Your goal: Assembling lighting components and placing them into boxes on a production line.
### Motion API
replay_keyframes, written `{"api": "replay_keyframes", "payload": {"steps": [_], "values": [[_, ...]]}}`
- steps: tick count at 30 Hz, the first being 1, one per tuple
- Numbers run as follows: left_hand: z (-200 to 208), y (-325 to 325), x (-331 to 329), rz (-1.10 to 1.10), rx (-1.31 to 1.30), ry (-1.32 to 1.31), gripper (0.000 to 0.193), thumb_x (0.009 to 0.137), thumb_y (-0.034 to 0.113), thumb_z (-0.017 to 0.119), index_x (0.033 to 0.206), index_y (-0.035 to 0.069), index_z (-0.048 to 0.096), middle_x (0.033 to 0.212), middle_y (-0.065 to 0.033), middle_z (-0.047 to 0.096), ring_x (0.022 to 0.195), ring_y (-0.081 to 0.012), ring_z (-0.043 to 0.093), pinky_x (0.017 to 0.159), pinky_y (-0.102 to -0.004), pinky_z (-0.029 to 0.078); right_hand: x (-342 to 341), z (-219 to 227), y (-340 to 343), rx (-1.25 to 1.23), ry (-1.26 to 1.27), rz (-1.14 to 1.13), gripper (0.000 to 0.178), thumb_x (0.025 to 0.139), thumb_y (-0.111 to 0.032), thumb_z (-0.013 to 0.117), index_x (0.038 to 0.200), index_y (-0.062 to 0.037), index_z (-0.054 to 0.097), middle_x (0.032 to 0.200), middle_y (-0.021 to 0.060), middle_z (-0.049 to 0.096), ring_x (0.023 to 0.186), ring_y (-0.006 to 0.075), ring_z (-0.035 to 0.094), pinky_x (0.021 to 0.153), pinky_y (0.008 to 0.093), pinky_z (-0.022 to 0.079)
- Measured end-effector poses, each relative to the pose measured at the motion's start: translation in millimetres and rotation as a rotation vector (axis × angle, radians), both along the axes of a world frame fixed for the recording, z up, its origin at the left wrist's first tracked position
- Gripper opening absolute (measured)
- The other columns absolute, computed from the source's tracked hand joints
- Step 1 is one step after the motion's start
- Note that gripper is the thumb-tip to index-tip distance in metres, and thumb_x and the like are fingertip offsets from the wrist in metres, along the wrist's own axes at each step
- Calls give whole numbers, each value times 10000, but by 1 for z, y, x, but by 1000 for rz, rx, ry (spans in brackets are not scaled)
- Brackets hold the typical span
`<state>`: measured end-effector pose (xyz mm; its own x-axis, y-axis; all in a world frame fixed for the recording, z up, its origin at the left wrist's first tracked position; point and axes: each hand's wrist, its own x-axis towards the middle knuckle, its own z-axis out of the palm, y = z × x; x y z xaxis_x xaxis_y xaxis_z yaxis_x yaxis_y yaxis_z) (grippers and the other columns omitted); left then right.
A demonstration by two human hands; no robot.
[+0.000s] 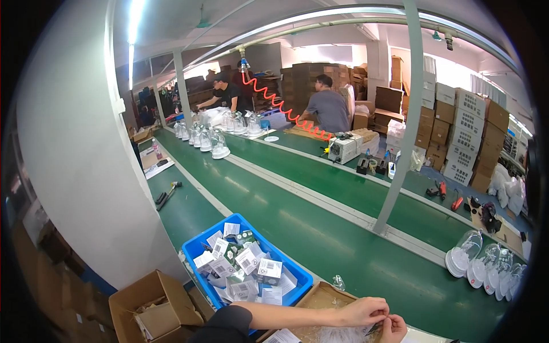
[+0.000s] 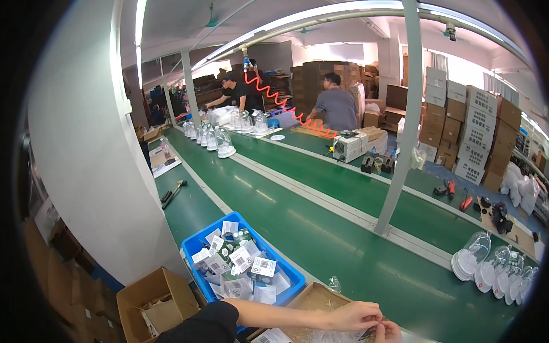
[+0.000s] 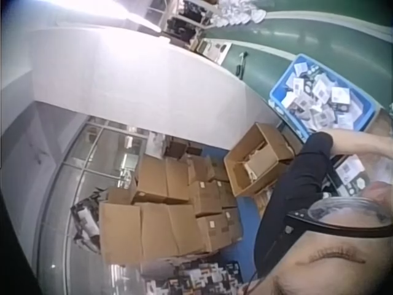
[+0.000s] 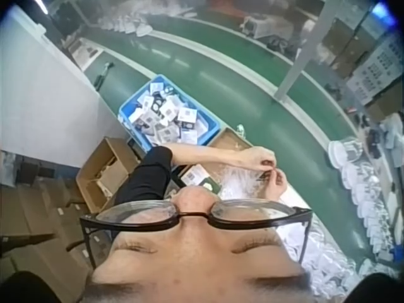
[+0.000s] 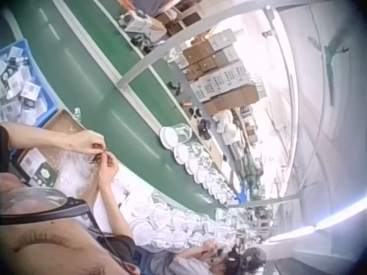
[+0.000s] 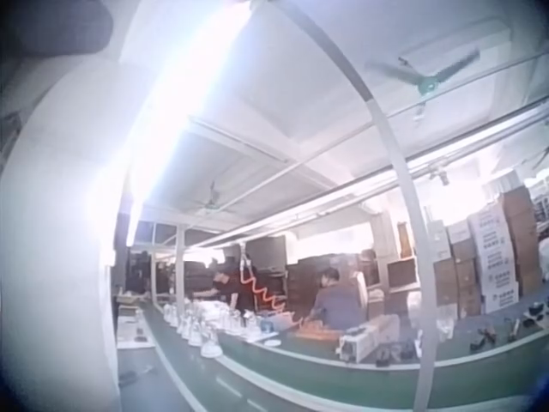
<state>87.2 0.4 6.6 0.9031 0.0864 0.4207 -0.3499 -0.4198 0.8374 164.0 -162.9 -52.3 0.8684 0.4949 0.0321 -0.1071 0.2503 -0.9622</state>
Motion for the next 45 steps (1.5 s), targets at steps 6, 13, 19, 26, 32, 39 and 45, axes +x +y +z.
{"api": "replay_keyframes", "payload": {"steps": [6, 13, 19, 26, 32, 39, 45], "values": [[-2, 0, -1, -23, 9, -16, 78, 868, 65, 617, 906, 3, 590, 838, -93, 554, 700, -212, 571, 625, -311, 467, -4, 7, 2, 44, 24, 16, 40, 936, -21, 585, 935, -3, 620, 758, 27, 613, 648, 95, 552, 582, 212, 453], [0, 1, 0, -26, 26, -19, 70, 874, 65, 612, 894, 1, 590, 840, -93, 557, 693, -211, 573, 620, -313, 469, -3, 3, 2, 76, 11, 34, 42, 938, -26, 581, 928, -3, 615, 754, 33, 611, 644, 100, 555, 577, 212, 454], [2, 1, -1, -13, 11, -14, 65, 874, 63, 611, 890, 3, 591, 835, -91, 555, 683, -212, 570, 617, -312, 467, -6, 8, 3, 98, 21, 37, 45, 940, -34, 583, 931, -1, 614, 753, 36, 612, 639, 103, 556, 570, 214, 458], [3, 1, -2, -34, 9, -3, 63, 871, 59, 607, 895, 4, 588, 839, -88, 555, 697, -209, 568, 621, -316, 466, -4, 3, 2, 59, -15, 40, 45, 938, -42, 593, 940, -4, 618, 752, 33, 613, 642, 100, 556, 566, 211, 455], [1, 1, -1, -73, -50, -11, 59, 867, 48, 595, 897, -2, 584, 853, -95, 559, 715, -210, 573, 629, -310, 473, -2, 5, 2, 65, 15, 43, 36, 934, -34, 596, 941, -9, 621, 742, 28, 614, 636, 96, 553, 570, 211, 455], [-3, 4, 2, -32, -51, 27, 74, 868, 58, 589, 895, -10, 575, 850, -100, 557, 713, -215, 568, 631, -310, 471, -9, 13, 4, 75, -44, 34, 26, 925, -29, 608, 933, -9, 623, 747, 33, 620, 638, 102, 558, 587, 221, 472], [0, 3, -1, -47, 0, 39, 91, 879, 81, 579, 869, -6, 553, 824, -102, 538, 690, -218, 554, 616, -318, 458, -9, 22, 4, 18, 15, 31, 38, 925, -50, 619, 912, -15, 627, 755, 21, 617, 638, 94, 549, 577, 215, 452]]}}
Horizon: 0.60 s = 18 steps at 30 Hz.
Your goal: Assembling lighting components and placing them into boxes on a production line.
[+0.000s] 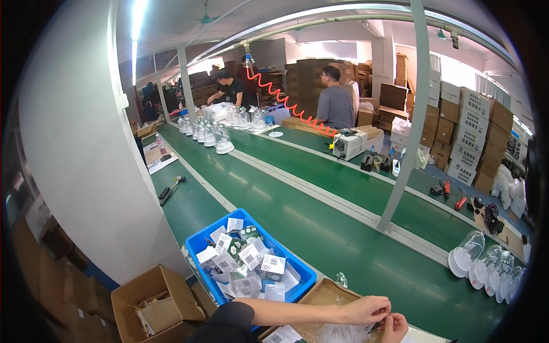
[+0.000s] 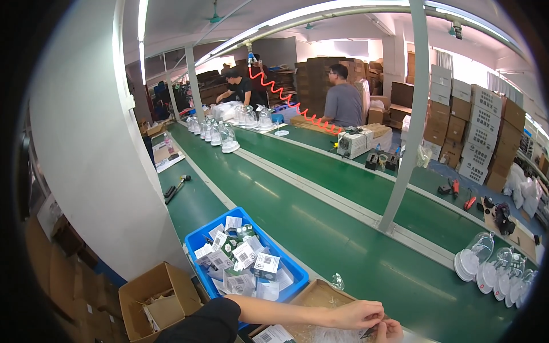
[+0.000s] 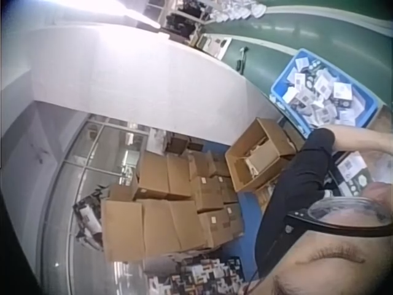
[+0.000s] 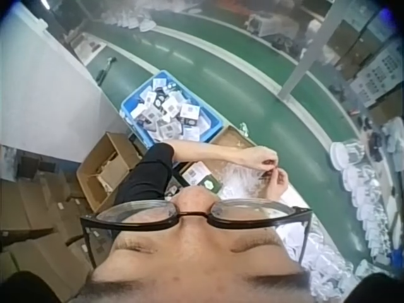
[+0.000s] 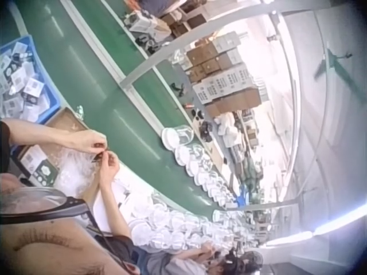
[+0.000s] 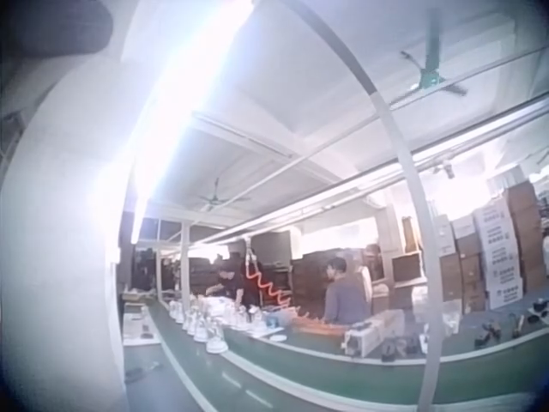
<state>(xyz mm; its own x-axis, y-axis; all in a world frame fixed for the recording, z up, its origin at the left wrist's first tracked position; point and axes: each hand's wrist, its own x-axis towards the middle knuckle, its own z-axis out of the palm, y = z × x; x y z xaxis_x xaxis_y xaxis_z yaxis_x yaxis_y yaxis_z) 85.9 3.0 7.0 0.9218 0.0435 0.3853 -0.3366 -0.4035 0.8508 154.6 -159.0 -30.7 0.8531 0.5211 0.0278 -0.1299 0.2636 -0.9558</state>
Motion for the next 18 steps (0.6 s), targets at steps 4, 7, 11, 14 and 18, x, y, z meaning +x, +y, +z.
{"api": "replay_keyframes", "payload": {"steps": [4, 7, 11, 14, 18], "values": [[3, -1, -2, 26, -8, 24, 85, 876, 78, 575, 864, -2, 548, 814, -99, 528, 690, -220, 549, 613, -328, 454, 0, -2, -2, -7, 0, -3, 50, 925, -66, 629, 912, -18, 629, 759, 14, 617, 644, 87, 545, 571, 211, 438], [2, -1, -2, 51, 16, 22, 83, 869, 77, 577, 856, 1, 548, 806, -98, 522, 689, -225, 547, 611, -335, 451, -3, 3, -2, -8, -20, 39, 59, 922, -71, 635, 923, -12, 636, 780, 20, 630, 664, 88, 558, 588, 215, 447], [1, 2, 0, -1, 44, -20, 82, 853, 79, 584, 841, 7, 547, 796, -98, 516, 689, -236, 543, 611, -346, 448, -3, 0, -3, -1, -48, 38, 72, 920, -71, 640, 938, -2, 644, 806, 28, 643, 693, 96, 577, 626, 223, 468], [-3, 3, 1, -8, 56, -40, 86, 846, 81, 595, 837, 9, 548, 792, -100, 516, 687, -244, 538, 609, -352, 444, -2, -1, -4, -18, -63, 49, 81, 917, -75, 645, 939, 3, 643, 807, 28, 643, 700, 98, 579, 637, 227, 474], [-4, 3, 2, -18, 103, -41, 94, 851, 86, 602, 841, 9, 550, 791, -103, 517, 688, -247, 539, 611, -354, 445, -1, -1, -6, -48, -82, 58, 95, 917, -86, 649, 936, 7, 640, 803, 27, 639, 699, 99, 578, 637, 228, 475]]}}
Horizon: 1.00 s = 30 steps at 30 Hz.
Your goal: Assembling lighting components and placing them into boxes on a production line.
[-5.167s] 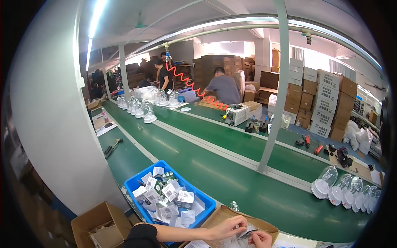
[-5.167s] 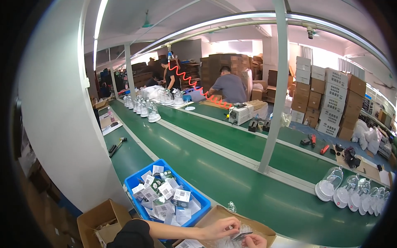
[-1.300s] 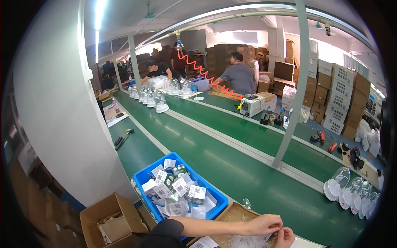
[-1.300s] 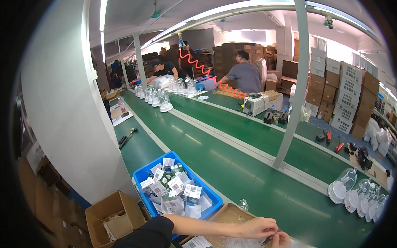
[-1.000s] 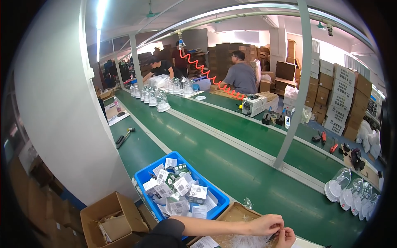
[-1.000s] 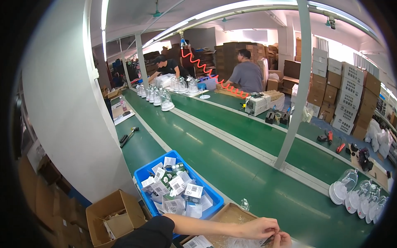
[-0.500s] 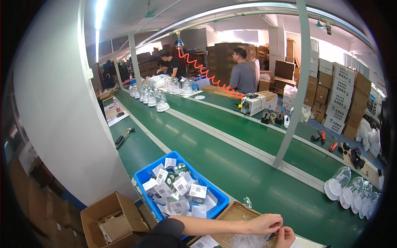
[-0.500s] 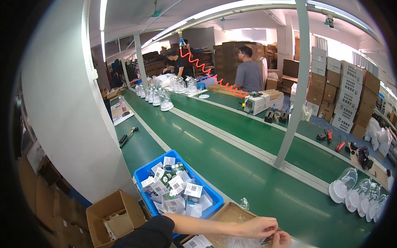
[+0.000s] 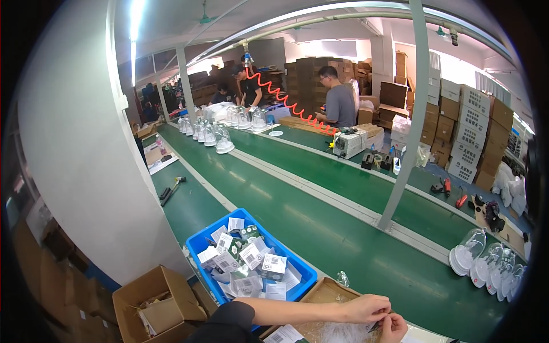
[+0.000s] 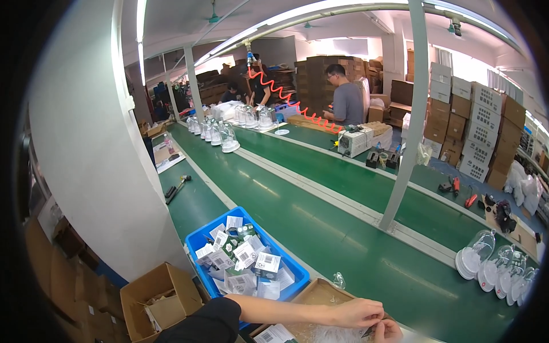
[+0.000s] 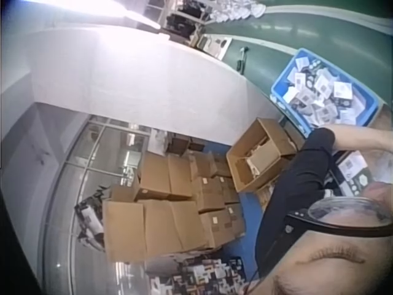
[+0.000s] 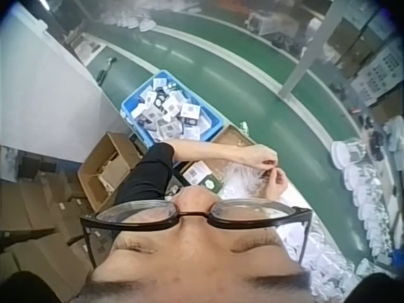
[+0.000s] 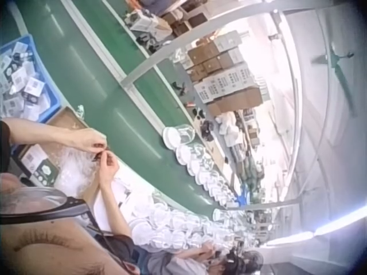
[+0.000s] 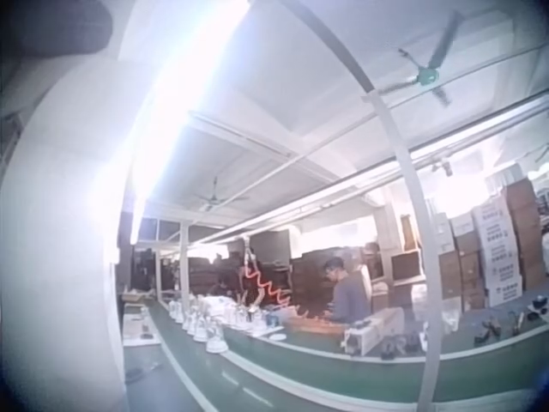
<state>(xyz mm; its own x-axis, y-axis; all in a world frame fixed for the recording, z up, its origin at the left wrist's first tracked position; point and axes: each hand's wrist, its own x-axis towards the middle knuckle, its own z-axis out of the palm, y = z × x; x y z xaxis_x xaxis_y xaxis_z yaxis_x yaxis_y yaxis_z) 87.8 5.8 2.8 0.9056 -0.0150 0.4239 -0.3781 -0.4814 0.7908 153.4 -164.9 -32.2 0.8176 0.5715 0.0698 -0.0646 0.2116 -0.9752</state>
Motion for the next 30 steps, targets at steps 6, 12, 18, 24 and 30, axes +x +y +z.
{"api": "replay_keyframes", "payload": {"steps": [6, 12, 18, 24, 30], "values": [[3, 0, 0, -3, -43, 40, 94, 886, 87, 581, 856, 8, 542, 804, -108, 523, 694, -253, 543, 615, -355, 446, -1, 5, 3, 4, 18, -4, 81, 928, -87, 631, 916, -6, 623, 778, 17, 619, 669, 88, 555, 604, 222, 456], [-3, -7, -1, -3, -51, -21, 86, 912, 88, 562, 914, 8, 532, 850, -107, 537, 728, -255, 558, 626, -344, 445, -6, 10, 5, 70, 29, -55, 85, 937, -76, 604, 867, -27, 603, 744, 9, 596, 633, 73, 518, 564, 207, 416], [-1, -7, -1, 15, -65, -39, 82, 919, 83, 560, 925, 6, 533, 846, -110, 542, 737, -257, 558, 643, -346, 450, -3, 9, 6, 72, 32, -56, 87, 939, -83, 600, 871, -29, 606, 739, 7, 592, 627, 75, 514, 559, 204, 416], [7, -5, -2, 33, -55, -28, 79, 920, 77, 568, 934, 4, 542, 851, -116, 564, 761, -243, 579, 666, -342, 466, 29, -36, 0, 95, -76, -26, 39, 941, -46, 561, 938, -15, 584, 770, 49, 638, 623, 83, 584, 546, 200, 473], [13, 5, -23, 82, 59, -48, 84, 909, 97, 583, 950, 26, 568, 845, -120, 555, 725, -255, 582, 642, -343, 475, 3, -5, 11, -1, -103, -10, 66, 929, -73, 592, 882, -43, 558, 702, -12, 577, 562, 36, 505, 487, 170, 393]]}}
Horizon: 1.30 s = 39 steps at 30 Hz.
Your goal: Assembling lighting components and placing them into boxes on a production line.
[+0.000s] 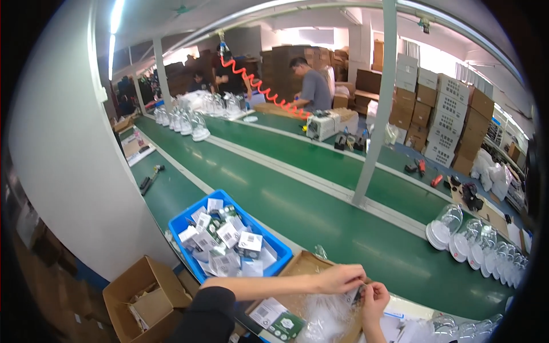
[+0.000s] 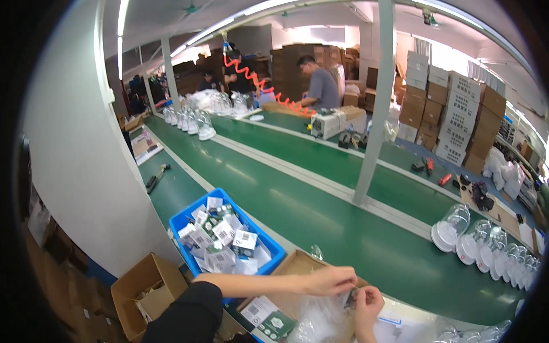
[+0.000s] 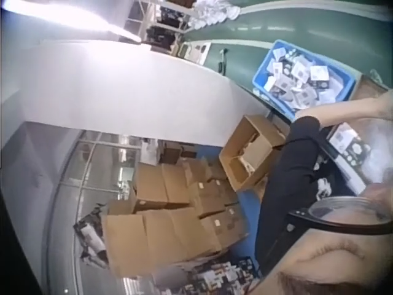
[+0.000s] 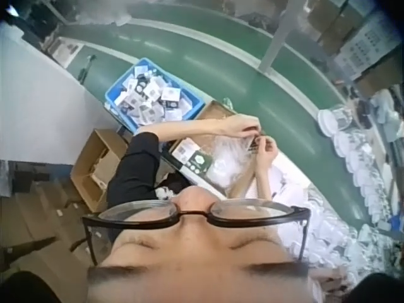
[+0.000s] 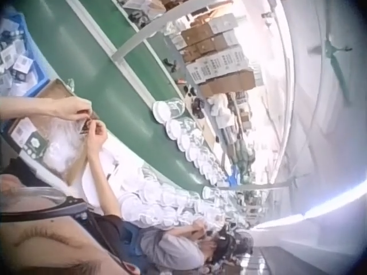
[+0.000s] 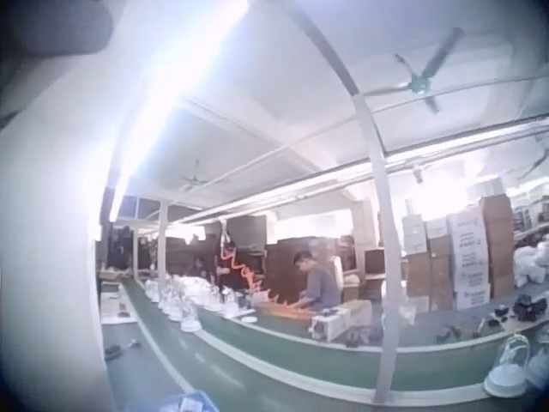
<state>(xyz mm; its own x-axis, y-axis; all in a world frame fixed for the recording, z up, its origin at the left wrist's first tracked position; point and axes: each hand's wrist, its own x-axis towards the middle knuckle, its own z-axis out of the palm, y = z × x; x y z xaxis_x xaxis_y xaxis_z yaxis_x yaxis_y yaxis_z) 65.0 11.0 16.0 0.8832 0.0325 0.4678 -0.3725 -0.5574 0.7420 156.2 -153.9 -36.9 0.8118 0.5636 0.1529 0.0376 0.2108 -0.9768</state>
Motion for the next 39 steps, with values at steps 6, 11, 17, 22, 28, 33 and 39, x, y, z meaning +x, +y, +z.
{"api": "replay_keyframes", "payload": {"steps": [6, 11, 17, 22, 28, 33, 39], "values": [[59, 50, -75, 184, 232, -33, 103, 862, 68, 636, 956, 41, 603, 859, -115, 588, 728, -286, 610, 633, -347, 496, -13, 6, -4, -180, -206, 153, 62, 835, -20, 647, 879, -16, 604, 761, 45, 623, 634, 111, 578, 580, 233, 466], [98, 97, -162, 589, 350, 93, 114, 798, -24, 638, 903, 5, 607, 771, -88, 577, 692, -199, 619, 594, -310, 489, -18, 14, -3, -385, -831, 218, 297, 691, -114, 757, 949, -39, 632, 1012, 113, 606, 941, 306, 592, 800, 380, 503], [92, 95, -204, 712, 465, 160, 187, 753, 42, 709, 917, 28, 620, 839, -84, 599, 716, -221, 620, 608, -314, 492, -25, 24, 3, -499, -1019, 350, 255, 709, -132, 746, 925, -48, 637, 1011, 110, 606, 954, 309, 584, 850, 410, 464], [69, 60, -132, 182, 493, 205, 138, 833, 161, 675, 865, 64, 582, 776, -106, 553, 711, -299, 596, 591, -386, 484, -25, 15, -4, -465, -1053, 310, 98, 758, -123, 692, 777, -60, 619, 813, 67, 605, 843, 280, 595, 778, 405, 466], [25, 30, -98, -316, 341, 635, 429, 789, 433, 732, 943, 51, 613, 846, -147, 603, 786, -349, 620, 668, -409, 510, -25, 6, 4, -240, -800, 207, 74, 825, -107, 670, 856, -49, 637, 859, 99, 624, 802, 281, 622, 700, 370, 510], [11, 21, -119, -430, 141, 797, 344, 766, 117, 744, 1057, 20, 587, 872, -106, 645, 771, -205, 630, 663, -327, 501, -23, 18, -1, -266, -637, 226, 91, 844, -99, 634, 910, -40, 611, 844, 103, 607, 763, 263, 626, 666, 367, 493], [-46, 39, -117, -464, 49, 767, 318, 715, 72, 782, 962, 58, 581, 739, -16, 476, 655, -142, 444, 595, -285, 399, -21, 11, -5, -268, -641, 232, 93, 852, -125, 644, 896, -53, 606, 845, 84, 611, 778, 248, 623, 676, 357, 491]]}}
